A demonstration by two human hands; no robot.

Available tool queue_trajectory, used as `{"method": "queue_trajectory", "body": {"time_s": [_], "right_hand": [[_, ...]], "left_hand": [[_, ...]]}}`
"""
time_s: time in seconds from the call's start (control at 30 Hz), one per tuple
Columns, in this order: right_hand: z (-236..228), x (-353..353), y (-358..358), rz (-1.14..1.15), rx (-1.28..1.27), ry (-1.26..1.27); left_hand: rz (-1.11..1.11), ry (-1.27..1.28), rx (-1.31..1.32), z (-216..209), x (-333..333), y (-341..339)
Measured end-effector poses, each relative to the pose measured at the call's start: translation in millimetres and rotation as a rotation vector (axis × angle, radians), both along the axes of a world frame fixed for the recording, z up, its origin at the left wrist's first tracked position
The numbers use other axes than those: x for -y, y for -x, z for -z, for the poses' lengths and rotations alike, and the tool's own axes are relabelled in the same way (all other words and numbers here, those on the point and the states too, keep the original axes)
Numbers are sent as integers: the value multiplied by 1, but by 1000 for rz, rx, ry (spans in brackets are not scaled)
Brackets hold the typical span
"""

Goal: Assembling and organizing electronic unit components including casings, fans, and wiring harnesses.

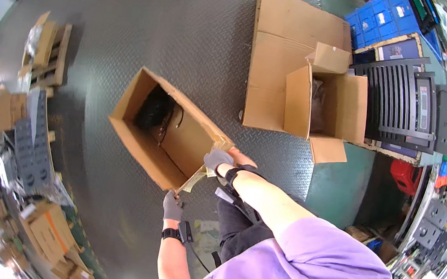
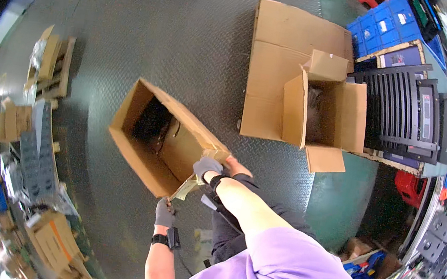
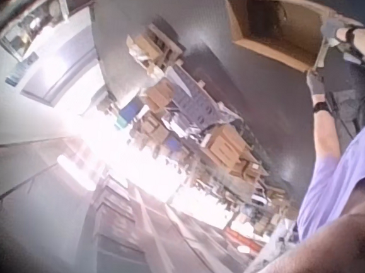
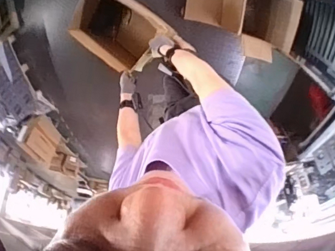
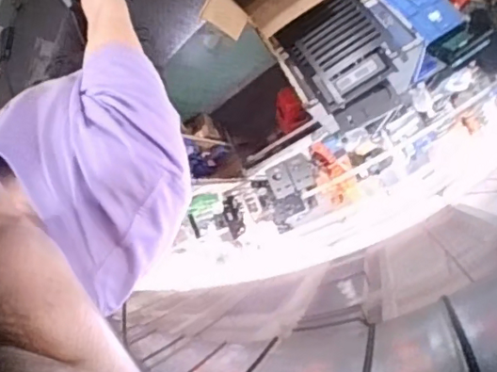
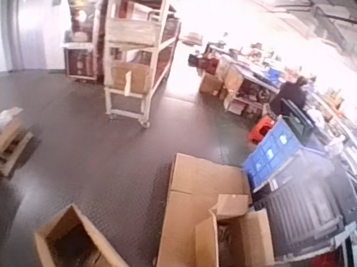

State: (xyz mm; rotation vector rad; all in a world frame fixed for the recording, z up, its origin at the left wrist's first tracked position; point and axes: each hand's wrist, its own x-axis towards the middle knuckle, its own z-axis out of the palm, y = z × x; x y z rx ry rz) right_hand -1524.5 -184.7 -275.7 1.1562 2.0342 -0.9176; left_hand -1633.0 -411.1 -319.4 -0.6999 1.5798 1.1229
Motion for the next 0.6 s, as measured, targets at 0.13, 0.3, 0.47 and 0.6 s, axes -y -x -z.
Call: {"method": "queue_trajectory", "body": {"time_s": [0.13,0.3,0.47,0.6], "right_hand": [[-17,14,-45,195,33,98],[5,27,-114,291,37,122],[12,17,-192,123,40,142],[6,18,-252,-177,51,50]], "left_hand": [[-93,13,-56,-15,7,-53],[-142,16,-38,-19,25,-129],[-294,49,-16,-35,15,-236],[-372,6,-11,-14,30,-318]]}}
